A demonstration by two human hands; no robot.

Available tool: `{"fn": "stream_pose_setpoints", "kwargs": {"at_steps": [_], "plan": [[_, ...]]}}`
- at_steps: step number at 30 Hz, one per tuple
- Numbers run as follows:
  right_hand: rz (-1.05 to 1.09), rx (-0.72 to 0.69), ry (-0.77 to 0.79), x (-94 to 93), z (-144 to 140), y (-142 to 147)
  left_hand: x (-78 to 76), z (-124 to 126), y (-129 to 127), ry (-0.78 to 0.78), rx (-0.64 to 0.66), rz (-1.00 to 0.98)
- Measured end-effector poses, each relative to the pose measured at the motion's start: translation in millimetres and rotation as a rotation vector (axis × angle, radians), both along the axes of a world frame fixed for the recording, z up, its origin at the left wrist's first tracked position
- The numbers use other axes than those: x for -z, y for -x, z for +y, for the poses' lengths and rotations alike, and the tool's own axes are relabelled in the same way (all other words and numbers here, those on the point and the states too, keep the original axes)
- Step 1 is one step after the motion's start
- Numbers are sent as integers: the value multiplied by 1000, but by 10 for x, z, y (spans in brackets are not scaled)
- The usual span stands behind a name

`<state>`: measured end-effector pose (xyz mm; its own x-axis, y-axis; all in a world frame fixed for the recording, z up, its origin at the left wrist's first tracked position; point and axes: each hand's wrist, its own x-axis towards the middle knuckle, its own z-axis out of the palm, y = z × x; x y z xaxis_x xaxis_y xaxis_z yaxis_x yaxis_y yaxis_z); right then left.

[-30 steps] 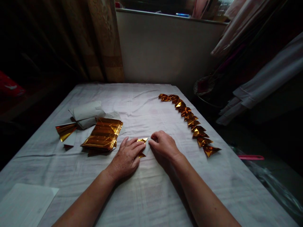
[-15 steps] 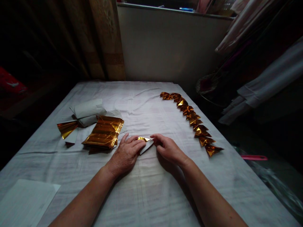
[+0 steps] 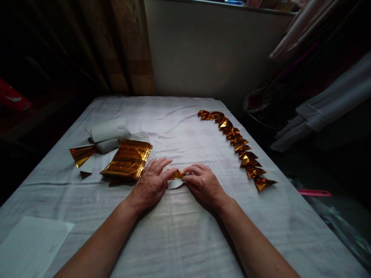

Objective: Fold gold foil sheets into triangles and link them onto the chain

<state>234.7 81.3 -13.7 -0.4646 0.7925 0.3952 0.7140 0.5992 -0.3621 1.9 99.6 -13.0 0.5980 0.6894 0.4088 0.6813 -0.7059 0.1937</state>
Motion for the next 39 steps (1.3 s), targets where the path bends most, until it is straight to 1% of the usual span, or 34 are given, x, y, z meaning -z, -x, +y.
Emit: {"fn": "stream_pose_setpoints", "kwargs": {"at_steps": [3, 5, 8, 12, 16, 22, 26, 30, 33, 39], "plan": [[46, -74, 23, 4, -40, 37, -24, -25, -13, -61, -72, -7], [87, -96, 48, 26, -51, 55, -36, -58, -17, -74, -103, 48], [148, -124, 66, 64, -45, 47, -33, -115, -16, -58, -137, 126], [199, -187, 112, 102, -20, -1, -13, -169, -27, -25, -128, 121], [259, -140, 140, 131, -12, 3, -13, -209, -65, -2, -87, 75], [265, -36, 143, 115, -37, 84, -47, -270, -94, 87, -64, 31], [250, 13, 150, 87, -57, 137, -46, -294, -117, 109, -90, 29], [222, 54, 152, 86, -65, 177, -17, -305, -159, 89, -142, 32], [213, 55, 149, 88, -63, 190, 2, -306, -180, 74, -175, 33], [204, 55, 169, 67, -60, 197, -4, -304, -195, 91, -198, 24]]}}
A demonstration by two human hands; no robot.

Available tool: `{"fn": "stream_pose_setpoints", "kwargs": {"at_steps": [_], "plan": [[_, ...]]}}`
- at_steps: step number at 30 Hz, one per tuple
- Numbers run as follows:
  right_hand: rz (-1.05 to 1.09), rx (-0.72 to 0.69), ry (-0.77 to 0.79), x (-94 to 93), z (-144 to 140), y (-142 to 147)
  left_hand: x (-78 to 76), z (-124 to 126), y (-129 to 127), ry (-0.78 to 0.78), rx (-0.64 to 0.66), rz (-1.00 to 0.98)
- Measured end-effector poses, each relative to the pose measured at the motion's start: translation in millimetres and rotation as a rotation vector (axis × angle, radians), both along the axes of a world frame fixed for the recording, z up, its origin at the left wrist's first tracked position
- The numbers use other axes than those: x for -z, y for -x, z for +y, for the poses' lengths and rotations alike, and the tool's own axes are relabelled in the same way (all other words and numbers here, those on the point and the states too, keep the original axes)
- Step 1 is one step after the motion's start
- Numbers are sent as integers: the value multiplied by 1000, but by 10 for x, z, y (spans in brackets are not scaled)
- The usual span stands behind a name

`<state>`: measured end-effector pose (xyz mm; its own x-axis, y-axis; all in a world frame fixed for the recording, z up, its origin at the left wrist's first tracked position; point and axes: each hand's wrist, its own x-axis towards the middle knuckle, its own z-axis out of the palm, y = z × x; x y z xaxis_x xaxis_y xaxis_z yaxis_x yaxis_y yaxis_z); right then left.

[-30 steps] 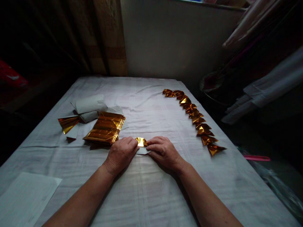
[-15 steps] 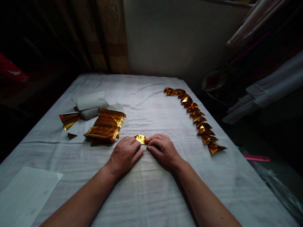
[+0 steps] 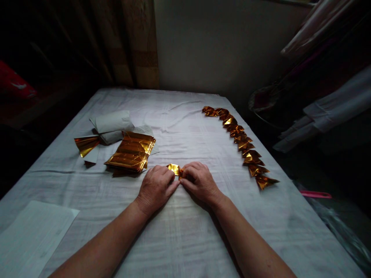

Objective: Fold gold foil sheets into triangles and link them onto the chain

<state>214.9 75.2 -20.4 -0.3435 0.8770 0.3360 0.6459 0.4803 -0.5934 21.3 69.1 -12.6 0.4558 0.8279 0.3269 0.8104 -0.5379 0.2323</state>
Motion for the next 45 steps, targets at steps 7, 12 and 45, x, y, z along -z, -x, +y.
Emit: {"fn": "stream_pose_setpoints", "kwargs": {"at_steps": [7, 12, 45], "plan": [[19, -25, 35, 23, 17, -25, -21, -8, -15, 27, -20, -13], [-5, 10, 35, 2, 2, 9, -30, -6, -8, 55, -29, -24], [-120, -45, -108, -75, -78, 1, -62, 83, 360, 25, -38, -107]]}}
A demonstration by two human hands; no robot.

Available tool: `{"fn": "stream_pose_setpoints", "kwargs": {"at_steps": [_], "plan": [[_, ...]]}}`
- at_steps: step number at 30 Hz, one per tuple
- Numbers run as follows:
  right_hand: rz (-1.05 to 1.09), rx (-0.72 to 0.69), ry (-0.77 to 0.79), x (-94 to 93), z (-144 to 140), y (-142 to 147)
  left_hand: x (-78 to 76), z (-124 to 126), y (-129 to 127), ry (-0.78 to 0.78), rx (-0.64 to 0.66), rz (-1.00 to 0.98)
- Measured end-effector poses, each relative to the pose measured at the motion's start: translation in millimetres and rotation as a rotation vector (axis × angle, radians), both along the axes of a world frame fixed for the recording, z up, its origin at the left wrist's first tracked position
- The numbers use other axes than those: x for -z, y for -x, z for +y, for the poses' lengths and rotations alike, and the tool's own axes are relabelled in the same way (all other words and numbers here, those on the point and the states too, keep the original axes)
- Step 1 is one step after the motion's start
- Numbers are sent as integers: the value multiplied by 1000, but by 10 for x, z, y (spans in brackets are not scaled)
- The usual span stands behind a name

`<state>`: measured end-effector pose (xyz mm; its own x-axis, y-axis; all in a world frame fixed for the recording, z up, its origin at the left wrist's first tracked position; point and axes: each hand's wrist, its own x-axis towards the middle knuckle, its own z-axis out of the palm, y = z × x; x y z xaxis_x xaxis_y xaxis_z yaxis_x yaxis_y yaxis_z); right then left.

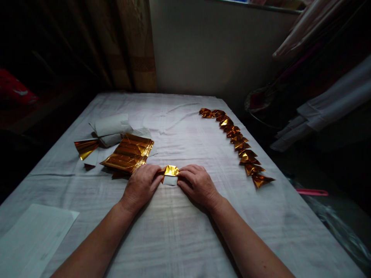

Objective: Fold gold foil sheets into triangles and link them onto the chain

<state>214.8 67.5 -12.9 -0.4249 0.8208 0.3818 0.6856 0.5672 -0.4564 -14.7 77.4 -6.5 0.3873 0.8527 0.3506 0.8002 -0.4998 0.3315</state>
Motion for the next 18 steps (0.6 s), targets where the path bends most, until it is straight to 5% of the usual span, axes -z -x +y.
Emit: {"fn": "stream_pose_setpoints", "kwargs": {"at_steps": [5, 11, 18], "plan": [[-8, 44, 25, 36, 4, 19, -2, 3, 21, 1, 56, 59], [-101, -78, -1, -56, 9, -47, -146, 44, 114, 91, 212, 164], [-157, -40, 48, -198, -58, 15, -173, 55, 83, 28, 203, 232]]}}
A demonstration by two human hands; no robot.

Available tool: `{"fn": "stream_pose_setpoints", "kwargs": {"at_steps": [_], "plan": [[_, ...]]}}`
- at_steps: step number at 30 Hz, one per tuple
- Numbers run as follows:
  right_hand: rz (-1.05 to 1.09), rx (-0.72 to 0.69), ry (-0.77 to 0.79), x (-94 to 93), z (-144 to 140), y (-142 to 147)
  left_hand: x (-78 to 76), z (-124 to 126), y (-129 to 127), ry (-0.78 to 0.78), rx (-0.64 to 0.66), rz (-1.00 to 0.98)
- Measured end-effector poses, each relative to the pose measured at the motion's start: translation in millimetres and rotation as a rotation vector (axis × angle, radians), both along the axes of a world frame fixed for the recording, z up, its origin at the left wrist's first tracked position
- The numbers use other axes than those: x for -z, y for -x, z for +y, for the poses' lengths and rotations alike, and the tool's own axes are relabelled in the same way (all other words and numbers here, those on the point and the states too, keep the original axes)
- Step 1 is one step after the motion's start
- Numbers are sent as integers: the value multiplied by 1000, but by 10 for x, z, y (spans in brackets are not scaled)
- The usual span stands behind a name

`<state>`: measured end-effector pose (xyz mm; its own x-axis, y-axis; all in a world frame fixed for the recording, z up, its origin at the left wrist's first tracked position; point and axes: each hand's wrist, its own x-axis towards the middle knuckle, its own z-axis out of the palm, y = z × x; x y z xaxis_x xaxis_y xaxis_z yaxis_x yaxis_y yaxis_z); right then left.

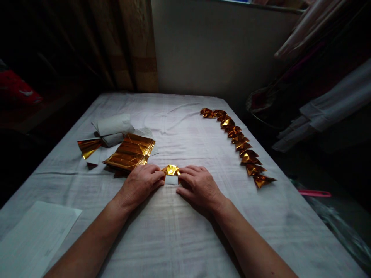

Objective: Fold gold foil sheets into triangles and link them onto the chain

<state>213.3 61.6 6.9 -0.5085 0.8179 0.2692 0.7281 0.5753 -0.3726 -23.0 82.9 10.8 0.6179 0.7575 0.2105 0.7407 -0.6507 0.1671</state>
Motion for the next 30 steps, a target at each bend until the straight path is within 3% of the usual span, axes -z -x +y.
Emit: {"fn": "stream_pose_setpoints", "kwargs": {"at_steps": [15, 30], "plan": [[-120, 114, -170, 156, -24, 229, -31, -70, -102, -47, -67, 78], [-74, 87, -245, 185, -51, 192, 194, -105, -112, -250, -30, -28]]}}
